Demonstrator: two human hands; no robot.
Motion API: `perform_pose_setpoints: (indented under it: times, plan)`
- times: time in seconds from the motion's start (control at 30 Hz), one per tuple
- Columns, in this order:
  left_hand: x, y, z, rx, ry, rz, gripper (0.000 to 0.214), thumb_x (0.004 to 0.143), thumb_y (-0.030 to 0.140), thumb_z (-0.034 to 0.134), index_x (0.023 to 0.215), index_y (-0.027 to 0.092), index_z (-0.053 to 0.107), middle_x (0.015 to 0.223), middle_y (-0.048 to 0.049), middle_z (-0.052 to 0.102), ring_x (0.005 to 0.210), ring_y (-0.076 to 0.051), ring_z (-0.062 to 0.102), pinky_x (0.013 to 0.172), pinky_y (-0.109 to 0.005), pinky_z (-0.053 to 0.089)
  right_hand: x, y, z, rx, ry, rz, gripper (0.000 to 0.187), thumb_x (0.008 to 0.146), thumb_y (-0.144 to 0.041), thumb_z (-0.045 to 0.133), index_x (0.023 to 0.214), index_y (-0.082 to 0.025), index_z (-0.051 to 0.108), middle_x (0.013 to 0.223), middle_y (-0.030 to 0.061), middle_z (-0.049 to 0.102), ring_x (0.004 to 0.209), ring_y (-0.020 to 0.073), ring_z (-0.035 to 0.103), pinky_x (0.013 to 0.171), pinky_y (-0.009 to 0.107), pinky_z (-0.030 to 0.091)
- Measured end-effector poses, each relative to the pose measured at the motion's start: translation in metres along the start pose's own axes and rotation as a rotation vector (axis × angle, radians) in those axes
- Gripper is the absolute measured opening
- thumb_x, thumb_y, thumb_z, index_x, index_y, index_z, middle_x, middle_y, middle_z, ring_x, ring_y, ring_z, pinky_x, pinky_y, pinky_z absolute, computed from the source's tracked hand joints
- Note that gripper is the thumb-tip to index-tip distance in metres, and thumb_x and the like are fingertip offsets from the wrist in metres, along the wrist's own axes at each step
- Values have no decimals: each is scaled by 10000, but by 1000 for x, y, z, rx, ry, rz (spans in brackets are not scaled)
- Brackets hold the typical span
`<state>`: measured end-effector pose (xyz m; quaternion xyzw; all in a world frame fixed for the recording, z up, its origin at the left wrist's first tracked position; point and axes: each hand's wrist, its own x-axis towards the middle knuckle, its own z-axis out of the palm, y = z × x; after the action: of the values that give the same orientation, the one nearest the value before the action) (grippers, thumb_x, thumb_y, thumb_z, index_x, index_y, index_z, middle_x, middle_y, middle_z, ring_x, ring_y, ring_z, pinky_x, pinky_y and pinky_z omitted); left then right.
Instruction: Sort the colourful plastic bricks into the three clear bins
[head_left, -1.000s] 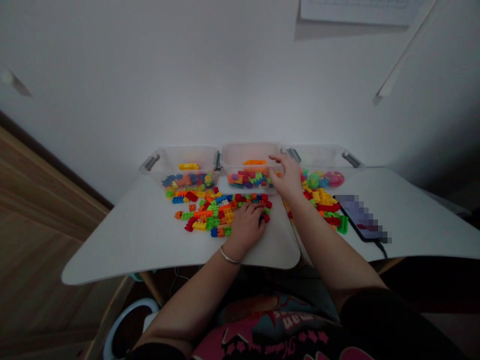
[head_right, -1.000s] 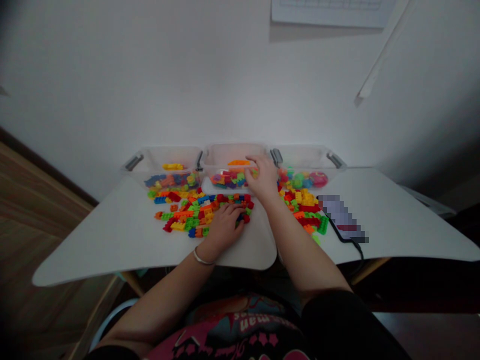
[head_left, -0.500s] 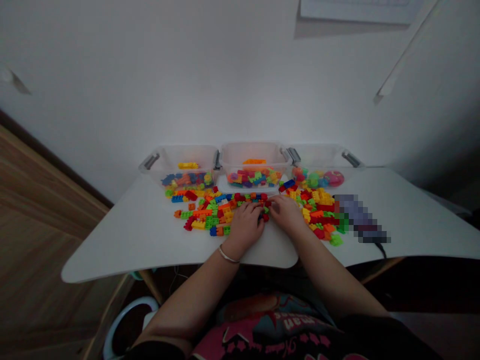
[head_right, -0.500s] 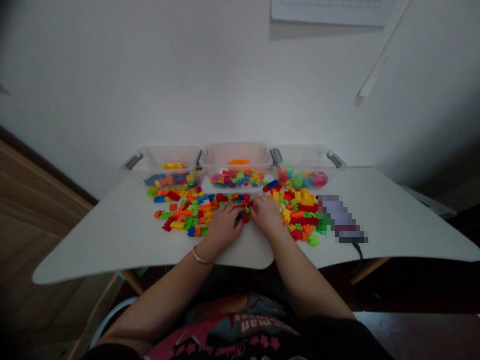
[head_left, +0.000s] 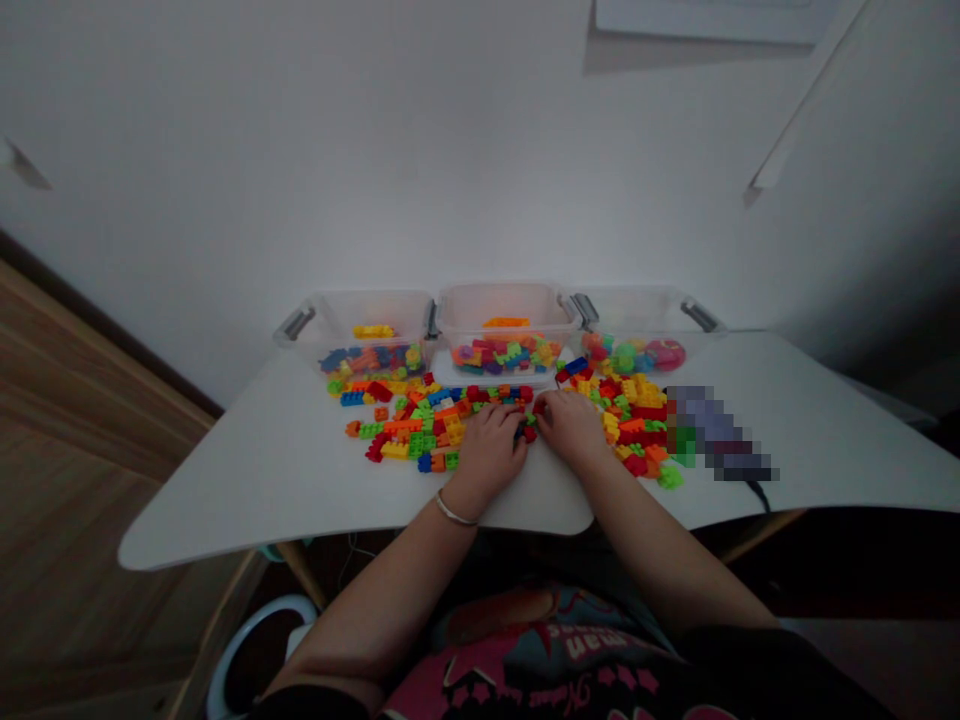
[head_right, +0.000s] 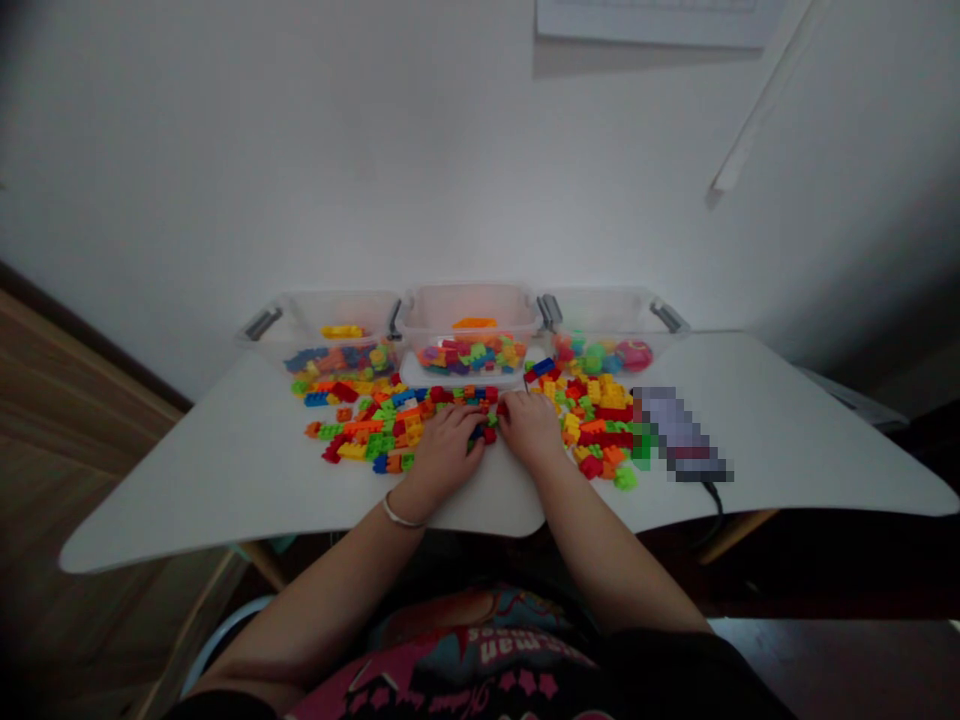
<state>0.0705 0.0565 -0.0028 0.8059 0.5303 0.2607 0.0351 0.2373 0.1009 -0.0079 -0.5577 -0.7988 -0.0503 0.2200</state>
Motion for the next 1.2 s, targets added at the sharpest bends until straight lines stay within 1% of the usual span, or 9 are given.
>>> perform_pose_setpoints:
  times: [0.17, 0.27, 0.4, 0.53, 0.67, 0.8, 0.97, 1.07, 1.2]
  plan:
    - [0, 0, -1, -3, 2, 3, 290, 844, 210, 601, 1129, 208, 656, 1264, -61, 644, 1198, -273, 518, 1059, -468, 428, -2, -1, -1, 54, 79, 38, 84, 837, -234, 577, 895, -215, 635, 889, 99, 704, 893, 296, 637, 806, 423, 479]
    - [0, 1, -2, 2, -5, -2, 293, 847, 211, 600, 1135, 204, 654, 1263, -63, 645, 1205, -275, 514, 1059, -464, 429, -1, 1, -1, 177, 156, 97, 122, 826, -261, 581, 929, -220, 630, 912, 91, 696, 884, 284, 635, 801, 417, 489]
    - [-1, 2, -4, 6, -7, -9, 292, 855, 214, 589, 1141, 207, 652, 1257, -58, 647, 1207, -274, 515, 1052, -461, 431, 5, 5, -3, 390, 278, 168, 162, 814, -317, 577, 927, -210, 622, 874, 83, 679, 836, 260, 626, 790, 413, 503]
    - [-1, 2, -3, 14, -8, 1, 305, 856, 211, 582, 1153, 194, 646, 1264, -54, 645, 1204, -277, 514, 1054, -454, 425, 17, 9, -14, 575, 396, 218, 202, 784, -354, 597, 920, -207, 621, 844, 67, 672, 801, 235, 621, 791, 406, 515]
    - [-1, 0, -1, 14, -7, 6, 303, 860, 220, 576, 1154, 191, 644, 1263, -56, 644, 1199, -276, 514, 1050, -455, 424, 35, 10, -32, 753, 490, 234, 230, 790, -385, 609, 938, -210, 618, 920, 67, 690, 798, 206, 630, 778, 376, 524]
    - [-1, 0, -1, 10, -12, 1, 309, 856, 216, 580, 1157, 192, 644, 1264, -54, 645, 1202, -278, 513, 1047, -457, 427, 59, 10, -52, 759, 574, 181, 221, 815, -390, 602, 958, -222, 608, 935, 50, 684, 835, 192, 628, 795, 357, 514]
    - [-1, 1, -1, 8, -2, -2, 299, 854, 212, 586, 1146, 207, 650, 1248, -55, 652, 1195, -278, 516, 1046, -460, 429, 97, 8, -71, 696, 601, 112, 191, 844, -369, 565, 970, -228, 585, 961, 43, 665, 859, 180, 614, 805, 350, 502]
    - [-1, 1, -1, 10, -6, 2, 301, 858, 217, 583, 1150, 199, 650, 1251, -60, 653, 1196, -280, 517, 1050, -459, 430, 119, 6, -70, 674, 582, 88, 169, 851, -343, 552, 972, -228, 575, 970, 36, 667, 845, 165, 612, 790, 336, 495]
    - [-1, 0, -1, 11, -5, 7, 308, 862, 220, 578, 1160, 185, 647, 1260, -70, 649, 1203, -283, 511, 1055, -468, 428, 143, 0, -62, 677, 536, 108, 157, 839, -318, 560, 958, -216, 569, 967, 36, 678, 816, 156, 615, 756, 317, 489]
